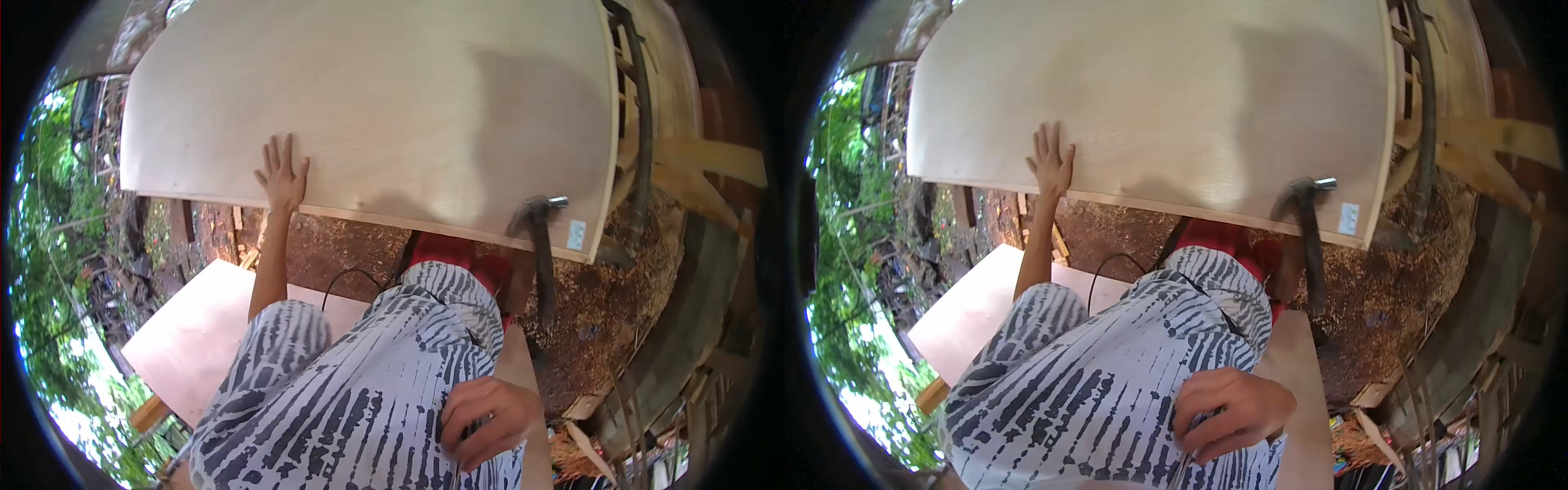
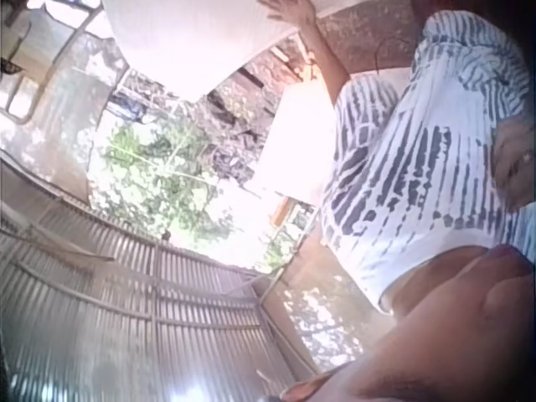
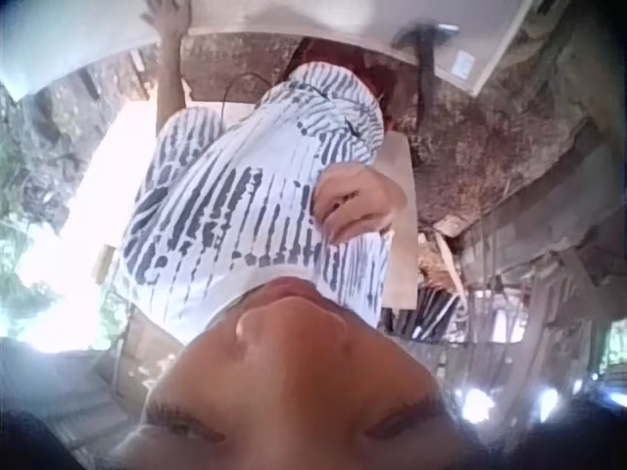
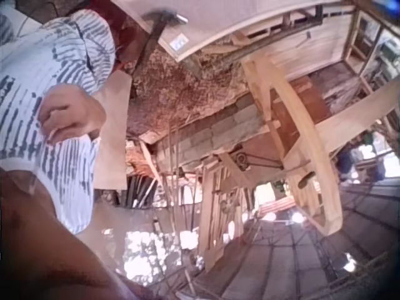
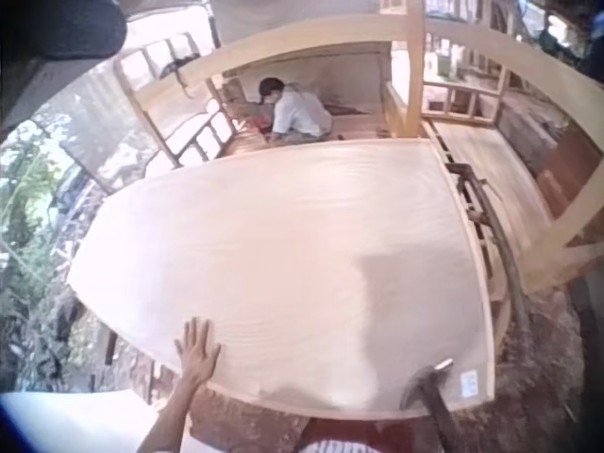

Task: The person uses a hammer to nail a large plywood board to a wooden frame, then aligns and nails another smaller wooden frame component. The person also handles a small yellow basket to pick up nails.

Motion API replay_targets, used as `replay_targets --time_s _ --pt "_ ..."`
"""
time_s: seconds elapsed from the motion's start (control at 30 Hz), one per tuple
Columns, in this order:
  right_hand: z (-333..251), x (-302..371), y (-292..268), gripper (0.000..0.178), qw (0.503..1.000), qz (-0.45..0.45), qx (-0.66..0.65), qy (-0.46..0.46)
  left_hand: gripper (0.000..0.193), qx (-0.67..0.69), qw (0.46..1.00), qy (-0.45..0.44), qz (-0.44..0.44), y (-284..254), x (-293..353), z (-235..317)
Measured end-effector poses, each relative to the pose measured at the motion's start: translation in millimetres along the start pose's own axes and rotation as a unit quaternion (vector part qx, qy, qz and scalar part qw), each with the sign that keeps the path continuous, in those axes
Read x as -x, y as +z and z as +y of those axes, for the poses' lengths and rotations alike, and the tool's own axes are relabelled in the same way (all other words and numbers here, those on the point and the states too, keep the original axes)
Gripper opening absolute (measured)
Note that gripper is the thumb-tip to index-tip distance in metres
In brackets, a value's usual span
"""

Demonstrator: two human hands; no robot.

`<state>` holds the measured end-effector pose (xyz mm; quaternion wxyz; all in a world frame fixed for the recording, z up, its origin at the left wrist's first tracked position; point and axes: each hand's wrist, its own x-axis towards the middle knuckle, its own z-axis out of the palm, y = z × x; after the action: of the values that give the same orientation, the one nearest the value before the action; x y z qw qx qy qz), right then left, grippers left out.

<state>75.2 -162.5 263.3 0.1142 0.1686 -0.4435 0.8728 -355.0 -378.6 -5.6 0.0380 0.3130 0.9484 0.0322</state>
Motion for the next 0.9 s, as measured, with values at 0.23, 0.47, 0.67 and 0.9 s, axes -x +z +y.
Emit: replay_targets --time_s 0.23,0.47,0.67,0.9 --pt "70 -9 5 0.04 0.71 0.507 0.306 0.381 0.069 -0.035 0.999 -0.008 -0.003 -2 9 -23" --pt "149 70 -52 0.067 0.417 0.368 0.751 0.355 0.069 0.032 0.991 0.121 -0.043 -7 97 71" --pt "181 106 -71 0.075 0.318 0.304 0.862 0.251 0.074 0.158 0.947 0.273 -0.065 -23 157 84" --pt "184 91 -51 0.072 0.342 0.336 0.822 0.307 0.063 0.435 0.735 -0.414 0.314 -17 152 -64"
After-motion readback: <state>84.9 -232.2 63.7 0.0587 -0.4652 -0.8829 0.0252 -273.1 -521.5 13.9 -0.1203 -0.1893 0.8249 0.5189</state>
